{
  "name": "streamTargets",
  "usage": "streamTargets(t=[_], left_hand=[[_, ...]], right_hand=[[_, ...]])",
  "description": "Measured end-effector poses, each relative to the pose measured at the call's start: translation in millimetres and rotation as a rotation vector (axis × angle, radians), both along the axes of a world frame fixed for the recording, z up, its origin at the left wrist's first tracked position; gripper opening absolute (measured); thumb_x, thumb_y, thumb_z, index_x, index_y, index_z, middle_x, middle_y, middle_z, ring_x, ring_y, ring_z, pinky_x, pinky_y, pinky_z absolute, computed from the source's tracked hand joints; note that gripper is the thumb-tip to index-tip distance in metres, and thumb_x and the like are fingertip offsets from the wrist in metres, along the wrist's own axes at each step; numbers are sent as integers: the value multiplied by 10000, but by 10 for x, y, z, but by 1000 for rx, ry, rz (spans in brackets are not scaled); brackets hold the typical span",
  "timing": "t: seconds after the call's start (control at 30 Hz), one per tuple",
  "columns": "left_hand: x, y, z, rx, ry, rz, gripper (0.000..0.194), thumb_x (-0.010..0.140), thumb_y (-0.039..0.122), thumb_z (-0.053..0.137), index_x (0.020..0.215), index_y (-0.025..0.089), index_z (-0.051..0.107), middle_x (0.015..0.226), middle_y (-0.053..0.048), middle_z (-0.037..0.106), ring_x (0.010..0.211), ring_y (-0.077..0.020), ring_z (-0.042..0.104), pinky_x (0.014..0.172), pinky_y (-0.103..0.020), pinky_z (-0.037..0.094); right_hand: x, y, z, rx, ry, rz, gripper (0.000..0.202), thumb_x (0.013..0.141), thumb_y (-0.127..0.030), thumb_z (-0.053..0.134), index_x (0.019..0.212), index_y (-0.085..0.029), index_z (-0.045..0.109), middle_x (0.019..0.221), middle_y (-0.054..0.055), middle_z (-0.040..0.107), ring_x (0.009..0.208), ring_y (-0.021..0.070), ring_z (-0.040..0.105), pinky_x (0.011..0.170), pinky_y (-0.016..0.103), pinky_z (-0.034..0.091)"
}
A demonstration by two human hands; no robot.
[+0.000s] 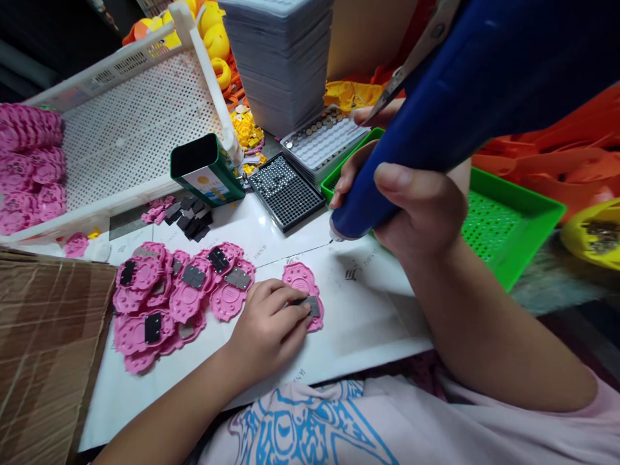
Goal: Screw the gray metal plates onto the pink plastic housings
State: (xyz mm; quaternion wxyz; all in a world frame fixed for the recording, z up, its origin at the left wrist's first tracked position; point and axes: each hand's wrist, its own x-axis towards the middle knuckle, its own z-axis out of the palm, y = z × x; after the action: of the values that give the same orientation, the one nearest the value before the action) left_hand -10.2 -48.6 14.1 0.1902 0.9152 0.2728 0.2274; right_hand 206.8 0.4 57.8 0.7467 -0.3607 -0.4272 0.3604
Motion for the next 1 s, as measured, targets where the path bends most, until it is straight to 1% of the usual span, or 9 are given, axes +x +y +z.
streamTargets(t=[0.13,0.27,0.33,0.4,0.53,0.67,0.83,0.93,1.0], left_hand=[[-6,-3,-7,-6,-2,11,99,887,152,610,919,203,688,962,-70,725,932,-221,602,792,-395,505],[-2,-7,-19,-16,-4,19,84,890,156,611,907,200,681,963,-69,720,935,-223,593,788,-395,496],[2,-10,-24,-22,-6,23,72,887,153,615,898,194,673,960,-69,716,929,-227,585,785,-396,491],[5,-11,-29,-29,-4,27,65,886,150,615,889,188,668,954,-69,711,920,-227,579,781,-395,487],[12,-12,-36,-36,-1,33,64,892,167,609,878,190,668,945,-68,704,908,-219,570,777,-387,484],[19,-12,-37,-43,-2,37,64,890,164,610,868,189,665,939,-67,698,905,-219,566,779,-389,476],[29,-20,-36,-38,1,44,65,874,148,618,840,182,662,935,-67,696,899,-218,564,775,-388,469],[41,-28,-37,-42,-1,56,79,874,143,611,826,180,661,936,-65,695,897,-214,557,782,-389,466],[51,-33,-35,-50,-4,63,80,871,142,611,817,176,659,932,-65,693,890,-213,551,778,-388,464]], right_hand=[[-4,-10,19,-46,6,-4,216,634,-356,765,724,-238,608,654,-56,584,539,113,615,457,242,523],[-6,-11,28,-55,17,4,256,635,-355,767,831,-260,634,659,-60,582,544,119,623,454,241,526],[-4,-10,22,-45,28,3,243,631,-337,770,813,-252,634,706,-55,608,558,117,629,450,238,522],[-1,-9,13,-20,26,2,194,637,-323,766,724,-229,621,738,-43,623,565,112,625,452,236,515],[0,-12,3,0,-27,21,210,696,-314,719,588,-212,571,673,-41,584,573,108,613,501,253,529],[-5,-12,5,-15,-10,2,209,659,-311,733,583,-214,563,743,-36,619,583,107,608,471,243,517],[-2,-4,8,-7,30,33,171,635,-253,735,565,-213,584,624,-40,577,581,118,609,465,243,518],[4,7,6,-18,53,39,164,619,-262,752,609,-220,594,621,-57,572,574,115,613,461,238,524],[8,17,0,-15,57,37,159,617,-286,758,668,-225,620,674,-65,599,570,110,619,452,236,530]])
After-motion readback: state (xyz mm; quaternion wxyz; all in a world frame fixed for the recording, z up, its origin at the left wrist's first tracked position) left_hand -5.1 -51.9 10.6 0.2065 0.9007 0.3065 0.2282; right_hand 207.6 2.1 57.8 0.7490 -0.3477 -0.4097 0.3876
